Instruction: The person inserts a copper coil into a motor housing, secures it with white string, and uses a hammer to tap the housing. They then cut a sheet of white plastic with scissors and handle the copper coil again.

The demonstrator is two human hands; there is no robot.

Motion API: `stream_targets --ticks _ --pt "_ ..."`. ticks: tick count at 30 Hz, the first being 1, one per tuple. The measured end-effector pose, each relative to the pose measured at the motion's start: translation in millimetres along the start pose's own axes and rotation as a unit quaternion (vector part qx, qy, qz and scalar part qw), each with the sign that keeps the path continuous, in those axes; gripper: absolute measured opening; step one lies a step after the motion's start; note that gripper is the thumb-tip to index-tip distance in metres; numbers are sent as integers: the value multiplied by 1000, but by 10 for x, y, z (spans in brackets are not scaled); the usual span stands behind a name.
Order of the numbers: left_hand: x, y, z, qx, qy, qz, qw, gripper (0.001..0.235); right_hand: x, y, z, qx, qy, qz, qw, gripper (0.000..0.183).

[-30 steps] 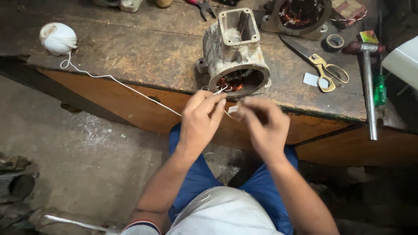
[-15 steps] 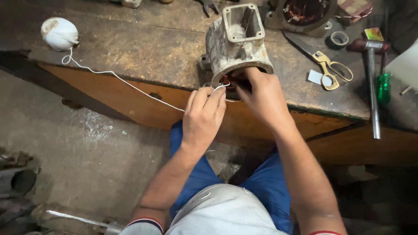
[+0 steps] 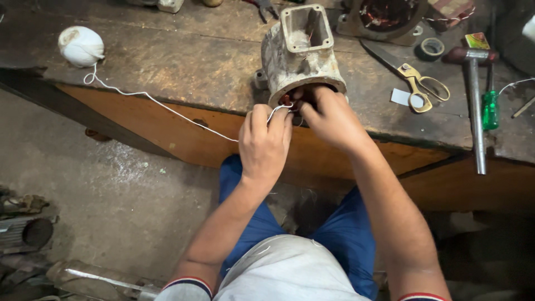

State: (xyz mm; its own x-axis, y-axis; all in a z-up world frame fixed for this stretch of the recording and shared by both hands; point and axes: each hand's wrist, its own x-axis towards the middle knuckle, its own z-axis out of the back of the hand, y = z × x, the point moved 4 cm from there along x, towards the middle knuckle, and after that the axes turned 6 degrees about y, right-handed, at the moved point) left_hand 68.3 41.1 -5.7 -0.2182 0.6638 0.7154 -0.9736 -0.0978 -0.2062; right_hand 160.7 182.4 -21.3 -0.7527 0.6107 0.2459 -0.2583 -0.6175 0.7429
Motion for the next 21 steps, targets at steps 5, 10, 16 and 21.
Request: stream_targets --ticks 5,10,16,21 --pt "33 -12 -12 20 -19 7 1000 13 -51 22 -3 67 -32 11 997 25" --pt "26 -35 149 -151 33 37 987 10 -674 316 -48 44 -252 80 963 13" --pt "-135 3 170 -269 196 65 941 16 -922 86 -803 310 -84 -98 942 53" --pt "24 -149 423 -168 148 0 974 15 -897 -65 -1141 596 -18 -97 797 29"
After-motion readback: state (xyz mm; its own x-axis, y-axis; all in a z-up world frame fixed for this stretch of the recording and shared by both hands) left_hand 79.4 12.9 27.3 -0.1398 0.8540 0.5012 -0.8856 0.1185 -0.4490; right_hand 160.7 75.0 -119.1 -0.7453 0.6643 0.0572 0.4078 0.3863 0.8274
